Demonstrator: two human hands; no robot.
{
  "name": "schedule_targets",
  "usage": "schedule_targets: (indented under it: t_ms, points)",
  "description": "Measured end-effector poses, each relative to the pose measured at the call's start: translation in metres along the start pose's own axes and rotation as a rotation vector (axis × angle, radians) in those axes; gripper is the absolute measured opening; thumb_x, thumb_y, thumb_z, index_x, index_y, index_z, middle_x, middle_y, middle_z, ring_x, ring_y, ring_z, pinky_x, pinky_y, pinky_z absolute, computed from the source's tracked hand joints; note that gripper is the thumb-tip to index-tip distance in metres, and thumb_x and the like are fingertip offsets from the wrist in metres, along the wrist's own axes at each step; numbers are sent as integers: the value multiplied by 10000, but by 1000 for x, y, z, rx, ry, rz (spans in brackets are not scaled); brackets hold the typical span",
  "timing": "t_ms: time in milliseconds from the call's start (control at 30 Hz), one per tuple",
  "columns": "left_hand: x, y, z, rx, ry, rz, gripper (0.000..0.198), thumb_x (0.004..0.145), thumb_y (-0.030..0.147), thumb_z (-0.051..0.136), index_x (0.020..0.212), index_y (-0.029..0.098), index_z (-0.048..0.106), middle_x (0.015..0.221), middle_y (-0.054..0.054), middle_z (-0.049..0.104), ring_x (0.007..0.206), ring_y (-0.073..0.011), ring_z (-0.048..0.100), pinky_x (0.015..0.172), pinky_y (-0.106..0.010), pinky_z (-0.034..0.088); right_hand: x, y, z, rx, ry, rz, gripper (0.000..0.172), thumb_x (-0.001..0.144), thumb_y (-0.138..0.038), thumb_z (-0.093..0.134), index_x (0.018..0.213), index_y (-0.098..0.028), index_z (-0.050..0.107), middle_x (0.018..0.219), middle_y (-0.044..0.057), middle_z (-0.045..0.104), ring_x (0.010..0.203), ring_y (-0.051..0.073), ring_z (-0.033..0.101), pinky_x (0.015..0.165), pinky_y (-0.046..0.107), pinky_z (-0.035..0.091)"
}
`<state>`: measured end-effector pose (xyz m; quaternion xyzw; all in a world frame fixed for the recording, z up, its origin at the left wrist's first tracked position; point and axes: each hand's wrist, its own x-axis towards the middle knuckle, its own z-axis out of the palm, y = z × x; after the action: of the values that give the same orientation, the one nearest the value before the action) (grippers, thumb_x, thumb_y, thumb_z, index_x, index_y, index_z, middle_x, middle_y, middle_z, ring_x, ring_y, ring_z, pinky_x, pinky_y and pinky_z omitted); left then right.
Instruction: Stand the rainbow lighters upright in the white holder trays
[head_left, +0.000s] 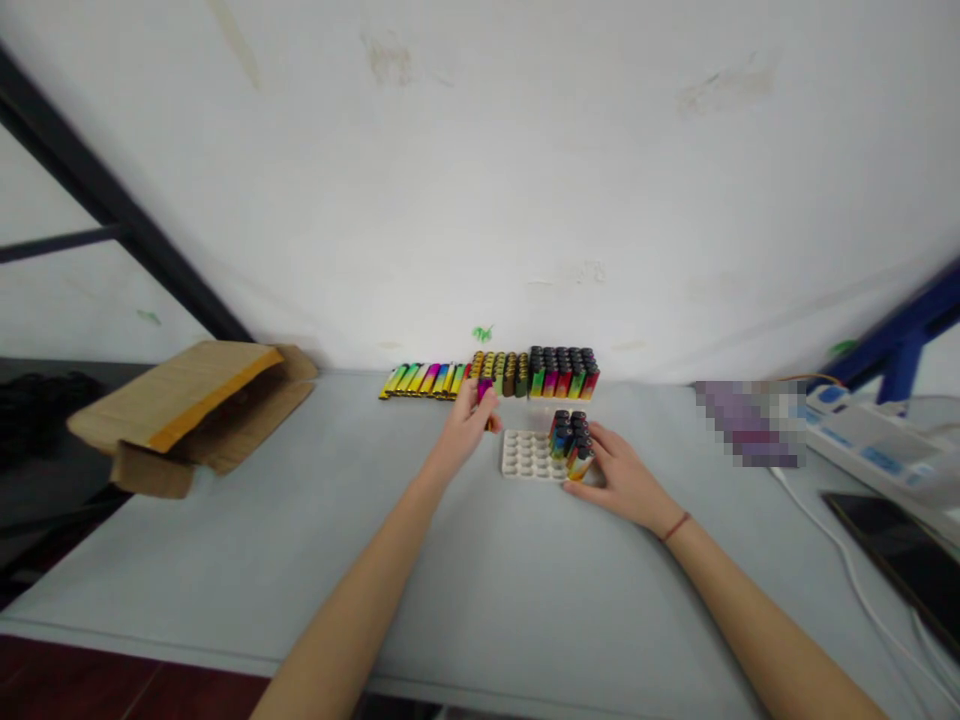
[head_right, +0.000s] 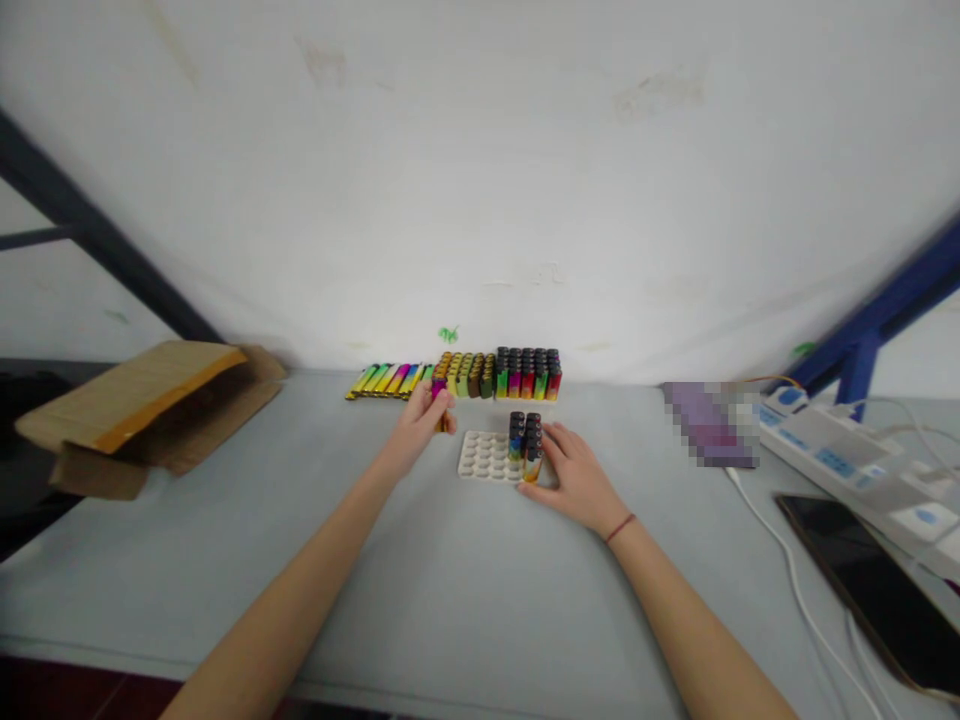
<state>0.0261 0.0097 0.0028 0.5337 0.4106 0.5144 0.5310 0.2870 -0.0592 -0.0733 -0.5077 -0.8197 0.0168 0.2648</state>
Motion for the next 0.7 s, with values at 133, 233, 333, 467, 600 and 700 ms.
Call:
schedule_targets:
  t_ms: [133,233,333,467,600,700]
  points:
    - [-15,-2,25,-137,34,-46,346,769,429,689,869,224,429,656,80,541,426,-50,459,442,-197,350,1,-1,-1,5,1,-7,775,842,-687,584,1383,-135,527,1425,228,544,1329,383,507,1107,573,425]
    - [-23,-7,30,-288,101,-152,298,752,436,652,810,212,465,535,105,419,376,-46,351,404,-195,285,1,-2,-2,8,-6,0,776,844,-686,579,1387,-134,524,1423,234,542,1337,389,496,1106,585,421]
    - [-28,-13,29,-357,87,-225,401,768,585,566,737,188,516,486,84,395,367,-62,357,398,-214,300,1,-2,-2,10,-8,5,771,843,-673,591,1396,-142,516,1430,228,536,1335,387,498,1110,587,415]
    - [-32,-18,27,-320,209,-170,543,743,733,534,721,190,513,533,45,505,371,-77,423,389,-221,310,1,-2,-3,7,-9,-5,769,844,-675,590,1383,-131,524,1419,233,542,1326,387,506,1103,580,426]
    - [-32,-16,29,-364,247,-176,542,750,742,530,737,202,497,494,69,451,336,-63,326,359,-211,229,0,0,-2,6,-3,-10,765,846,-688,578,1369,-131,534,1415,232,545,1323,389,509,1099,582,432]
    - [-33,-13,30,-390,202,-252,533,769,717,515,635,206,445,442,86,321,346,-54,269,371,-196,218,-1,0,-2,9,-1,-8,763,842,-689,585,1370,-140,532,1421,221,542,1328,386,506,1104,577,429]
